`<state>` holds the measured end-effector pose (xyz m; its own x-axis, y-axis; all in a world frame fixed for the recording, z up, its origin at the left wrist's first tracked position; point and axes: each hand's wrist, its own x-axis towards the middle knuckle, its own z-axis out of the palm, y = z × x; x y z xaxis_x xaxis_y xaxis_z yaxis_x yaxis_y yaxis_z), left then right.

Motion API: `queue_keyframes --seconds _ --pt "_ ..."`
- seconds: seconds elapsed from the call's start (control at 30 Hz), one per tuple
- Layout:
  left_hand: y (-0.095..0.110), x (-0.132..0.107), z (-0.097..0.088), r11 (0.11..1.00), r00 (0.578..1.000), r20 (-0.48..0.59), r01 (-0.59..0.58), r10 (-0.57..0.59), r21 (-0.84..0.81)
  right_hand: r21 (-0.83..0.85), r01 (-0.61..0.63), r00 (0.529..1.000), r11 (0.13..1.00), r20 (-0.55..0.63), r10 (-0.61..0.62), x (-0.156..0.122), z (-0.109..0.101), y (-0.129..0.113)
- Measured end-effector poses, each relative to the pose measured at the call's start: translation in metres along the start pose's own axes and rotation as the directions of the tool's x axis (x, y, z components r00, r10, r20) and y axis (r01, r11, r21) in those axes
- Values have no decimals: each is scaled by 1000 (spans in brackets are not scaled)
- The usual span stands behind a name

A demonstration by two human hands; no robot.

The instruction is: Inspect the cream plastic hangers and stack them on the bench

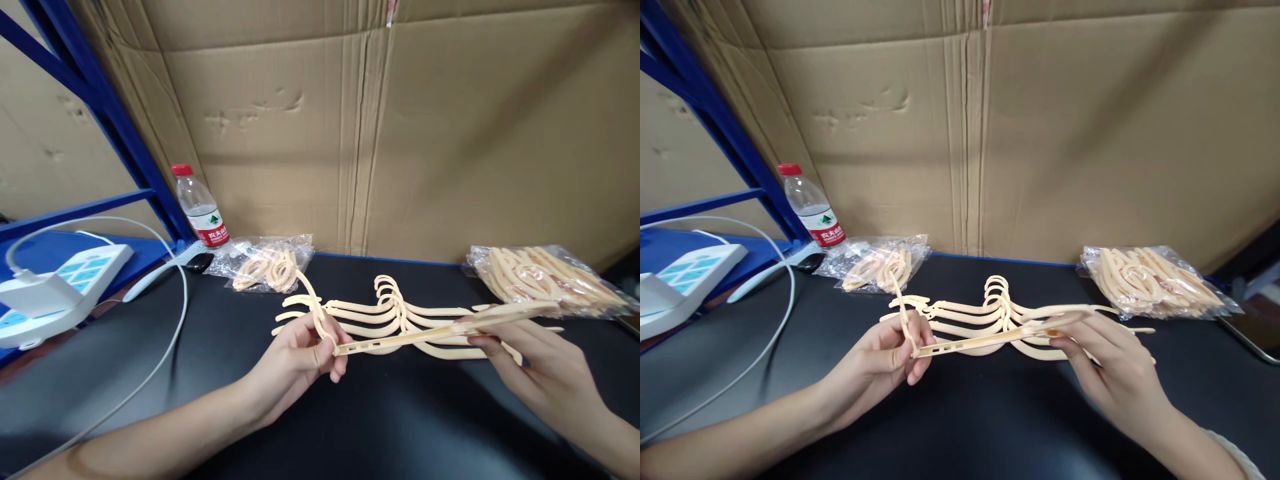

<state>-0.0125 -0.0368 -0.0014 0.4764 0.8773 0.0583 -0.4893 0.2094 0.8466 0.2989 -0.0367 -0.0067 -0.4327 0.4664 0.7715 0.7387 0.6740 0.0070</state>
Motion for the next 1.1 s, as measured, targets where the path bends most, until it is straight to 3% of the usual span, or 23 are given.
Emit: queue_keyframes --seconds 0.4,0.6,0.77,0.87,1.1 --pt "-5 -1 -3 998 997 -71 28 -23 63 9 23 996 1000 -87 -22 -7 5 -12" --pt "-6 -2 1 994 981 -188 -17 37 111 19 -22 999 1000 -37 22 -9 4 -24" --pt "-8 0 3 996 969 -233 -69 81 58 -38 -81 997 996 -3 81 -7 1 -32" --pt "-8 -1 3 998 966 -249 -63 64 11 -38 -131 990 991 42 132 -10 -1 -32" --pt "-7 -8 8 1000 963 -270 -10 7 -8 -41 -191 981 981 20 192 -4 0 -25"
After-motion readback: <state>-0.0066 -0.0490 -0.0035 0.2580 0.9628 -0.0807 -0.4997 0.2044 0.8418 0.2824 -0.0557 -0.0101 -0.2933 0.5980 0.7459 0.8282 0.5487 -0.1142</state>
